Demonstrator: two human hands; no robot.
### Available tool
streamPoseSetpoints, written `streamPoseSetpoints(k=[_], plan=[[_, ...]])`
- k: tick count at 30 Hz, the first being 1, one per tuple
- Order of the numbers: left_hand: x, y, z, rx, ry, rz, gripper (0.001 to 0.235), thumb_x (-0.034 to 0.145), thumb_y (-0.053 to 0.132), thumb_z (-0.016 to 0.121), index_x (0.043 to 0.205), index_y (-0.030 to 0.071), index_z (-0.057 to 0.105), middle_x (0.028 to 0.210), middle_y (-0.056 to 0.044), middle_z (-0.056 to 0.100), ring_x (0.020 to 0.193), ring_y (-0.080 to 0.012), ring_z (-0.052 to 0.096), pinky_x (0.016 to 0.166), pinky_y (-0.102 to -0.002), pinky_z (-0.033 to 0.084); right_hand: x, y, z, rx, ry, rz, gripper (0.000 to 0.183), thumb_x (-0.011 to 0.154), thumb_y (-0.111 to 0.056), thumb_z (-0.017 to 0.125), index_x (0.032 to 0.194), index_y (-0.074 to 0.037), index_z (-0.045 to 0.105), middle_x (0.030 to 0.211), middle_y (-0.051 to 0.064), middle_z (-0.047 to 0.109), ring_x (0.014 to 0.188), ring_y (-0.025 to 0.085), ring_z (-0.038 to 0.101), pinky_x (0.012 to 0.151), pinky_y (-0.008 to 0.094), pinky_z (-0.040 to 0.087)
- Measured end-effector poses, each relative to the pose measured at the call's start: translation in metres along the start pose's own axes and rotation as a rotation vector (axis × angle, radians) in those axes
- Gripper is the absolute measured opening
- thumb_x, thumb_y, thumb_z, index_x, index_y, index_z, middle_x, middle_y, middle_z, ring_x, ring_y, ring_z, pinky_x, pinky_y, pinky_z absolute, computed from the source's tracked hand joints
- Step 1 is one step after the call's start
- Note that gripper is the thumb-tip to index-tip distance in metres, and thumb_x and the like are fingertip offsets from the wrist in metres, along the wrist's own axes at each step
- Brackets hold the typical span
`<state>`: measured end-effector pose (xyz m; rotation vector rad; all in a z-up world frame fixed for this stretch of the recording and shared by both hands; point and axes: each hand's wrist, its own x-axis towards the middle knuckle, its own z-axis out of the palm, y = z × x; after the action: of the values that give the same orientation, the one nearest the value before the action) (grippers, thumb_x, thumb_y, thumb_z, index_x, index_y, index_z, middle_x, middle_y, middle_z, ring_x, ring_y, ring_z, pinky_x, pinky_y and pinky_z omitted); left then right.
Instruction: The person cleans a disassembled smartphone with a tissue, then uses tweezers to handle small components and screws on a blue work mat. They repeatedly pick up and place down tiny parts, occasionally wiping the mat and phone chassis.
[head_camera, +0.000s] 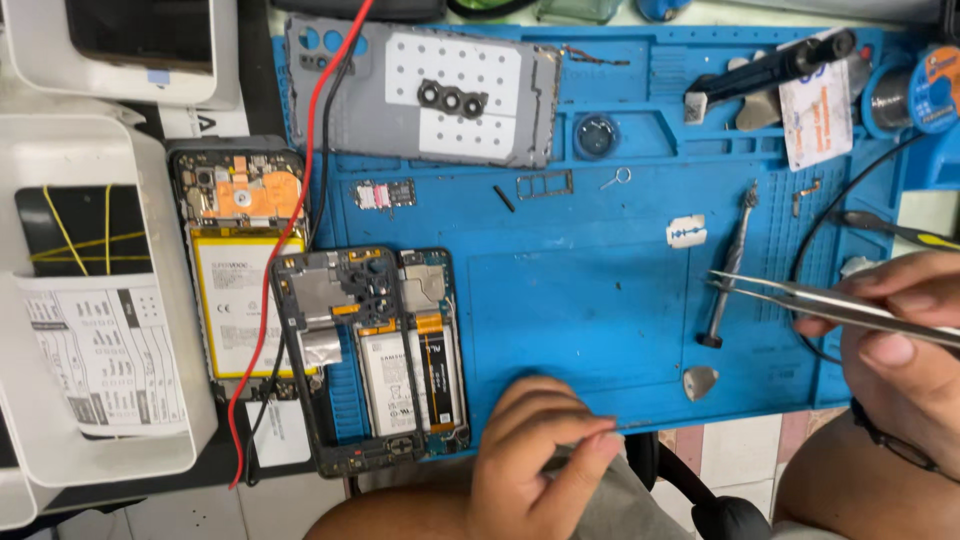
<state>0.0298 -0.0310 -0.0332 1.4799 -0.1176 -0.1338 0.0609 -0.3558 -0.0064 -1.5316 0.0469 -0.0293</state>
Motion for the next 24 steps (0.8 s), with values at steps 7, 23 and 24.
streamPoseSetpoints(k=[7, 23, 24], plan=[[-0.007, 0.015, 0.005, -0.386, 0.050, -0.113, 0.010, 0.102, -0.001, 0.071, 0.111, -0.003, 0.070, 0.107, -0.010, 0.069, 0.100, -0.0186, 0.063, 0.092, -0.031, 0.051, -0.080, 0.016, 0.013, 0.132, 0.045, -0.185, 0.027, 0.094, -0.001, 0.068, 0.120, -0.005, 0.062, 0.111, 0.017, 0.067, 0.087, 0.033, 0.075, 0.080, 0.050, 0.066], [-0.051, 0.023, 0.031, -0.677, 0.037, -0.116, 0.010, 0.108, -0.003, 0.064, 0.117, -0.006, 0.067, 0.116, -0.014, 0.069, 0.106, -0.0172, 0.064, 0.097, -0.031, 0.053, -0.148, 0.032, 0.080, -0.049, 0.288, -0.448, 0.028, 0.099, -0.003, 0.078, 0.115, -0.004, 0.056, 0.105, 0.019, 0.069, 0.081, 0.027, 0.077, 0.073, 0.042, 0.064], [-0.051, 0.023, 0.031, -0.683, 0.039, -0.109, 0.010, 0.108, -0.003, 0.064, 0.118, -0.006, 0.067, 0.116, -0.014, 0.069, 0.106, -0.0172, 0.064, 0.098, -0.031, 0.053, -0.148, 0.032, 0.081, -0.042, 0.279, -0.451, 0.028, 0.099, -0.003, 0.079, 0.115, -0.003, 0.056, 0.106, 0.019, 0.069, 0.081, 0.027, 0.077, 0.073, 0.042, 0.064]])
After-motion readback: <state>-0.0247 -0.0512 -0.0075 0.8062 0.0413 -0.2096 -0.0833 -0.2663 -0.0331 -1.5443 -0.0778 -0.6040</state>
